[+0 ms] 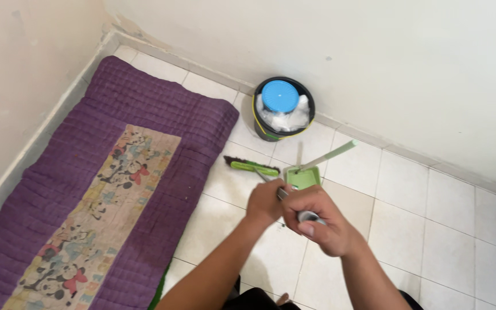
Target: The person sweeps the tiled floor with a long-handled broom, pushing debris across the floor near a floor mattress, a bucket, and a toy bin, and at the end moves the broom toward the green dustpan.
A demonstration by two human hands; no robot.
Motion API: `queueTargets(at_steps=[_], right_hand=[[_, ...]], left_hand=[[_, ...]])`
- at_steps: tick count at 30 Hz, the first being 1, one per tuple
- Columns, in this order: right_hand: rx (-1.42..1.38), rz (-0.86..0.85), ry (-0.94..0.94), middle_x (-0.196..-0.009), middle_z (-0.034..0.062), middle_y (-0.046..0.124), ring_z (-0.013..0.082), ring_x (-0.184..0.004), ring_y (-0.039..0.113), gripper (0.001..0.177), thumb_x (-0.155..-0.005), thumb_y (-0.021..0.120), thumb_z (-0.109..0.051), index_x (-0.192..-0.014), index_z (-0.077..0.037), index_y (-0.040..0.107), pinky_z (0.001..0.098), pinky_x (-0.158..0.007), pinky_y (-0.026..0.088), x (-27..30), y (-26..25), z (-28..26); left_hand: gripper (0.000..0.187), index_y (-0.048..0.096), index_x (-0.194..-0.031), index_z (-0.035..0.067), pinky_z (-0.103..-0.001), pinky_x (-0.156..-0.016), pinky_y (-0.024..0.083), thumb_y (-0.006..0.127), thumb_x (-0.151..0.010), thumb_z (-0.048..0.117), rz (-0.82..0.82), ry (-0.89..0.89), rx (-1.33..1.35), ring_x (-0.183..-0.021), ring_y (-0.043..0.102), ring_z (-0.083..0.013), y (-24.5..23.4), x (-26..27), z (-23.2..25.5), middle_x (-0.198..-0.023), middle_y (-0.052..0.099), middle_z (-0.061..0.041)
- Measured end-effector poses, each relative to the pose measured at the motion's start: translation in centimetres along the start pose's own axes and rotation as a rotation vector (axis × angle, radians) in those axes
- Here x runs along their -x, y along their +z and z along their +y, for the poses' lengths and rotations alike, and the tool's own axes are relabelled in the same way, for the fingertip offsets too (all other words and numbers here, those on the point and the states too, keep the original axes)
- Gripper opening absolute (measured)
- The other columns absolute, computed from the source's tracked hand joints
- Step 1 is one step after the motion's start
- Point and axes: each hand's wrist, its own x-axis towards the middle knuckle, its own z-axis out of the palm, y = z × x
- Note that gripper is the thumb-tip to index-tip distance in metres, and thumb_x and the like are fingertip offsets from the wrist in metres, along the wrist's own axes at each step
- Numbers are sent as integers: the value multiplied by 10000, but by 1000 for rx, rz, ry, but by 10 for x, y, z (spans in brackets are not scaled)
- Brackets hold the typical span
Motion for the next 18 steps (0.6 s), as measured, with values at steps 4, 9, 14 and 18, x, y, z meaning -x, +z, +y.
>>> queueTargets(at_steps=[4, 9, 14, 18], right_hand=[[109, 56, -122, -609, 26, 442, 182, -583, 454, 501, -811, 622, -517, -652, -82, 432, 337, -601, 347, 22, 4, -9], [305, -60, -173, -625, 21, 454, 194, -615, 469, 490, -760, 851, -313, -634, -99, 428, 352, -599, 368, 33, 7, 10], [340, -74, -57, -505, 1, 444, 152, -476, 433, 513, -758, 881, -303, -553, -114, 451, 318, -484, 327, 31, 7, 52], [296, -52, -116, -486, -5, 450, 133, -452, 419, 466, -785, 838, -233, -545, -120, 454, 312, -477, 319, 34, -14, 65]], left_hand=[[293, 670, -781, 61, -427, -623, 526, 681, -915, 321, -29, -10, 47, -686, 697, -361, 7, 2, -2, -732, 714, -153], [237, 646, -802, 47, -433, -593, 509, 712, -921, 241, 61, 173, 82, -654, 670, -380, 28, -2, -38, -691, 671, -190], [196, 664, -848, 38, -423, -592, 517, 728, -877, 221, 83, 182, 72, -656, 678, -380, 56, -12, -78, -714, 687, -193], [206, 687, -869, 47, -411, -639, 527, 711, -912, 247, 77, 84, 45, -685, 693, -368, 74, -17, -76, -745, 701, -186]])
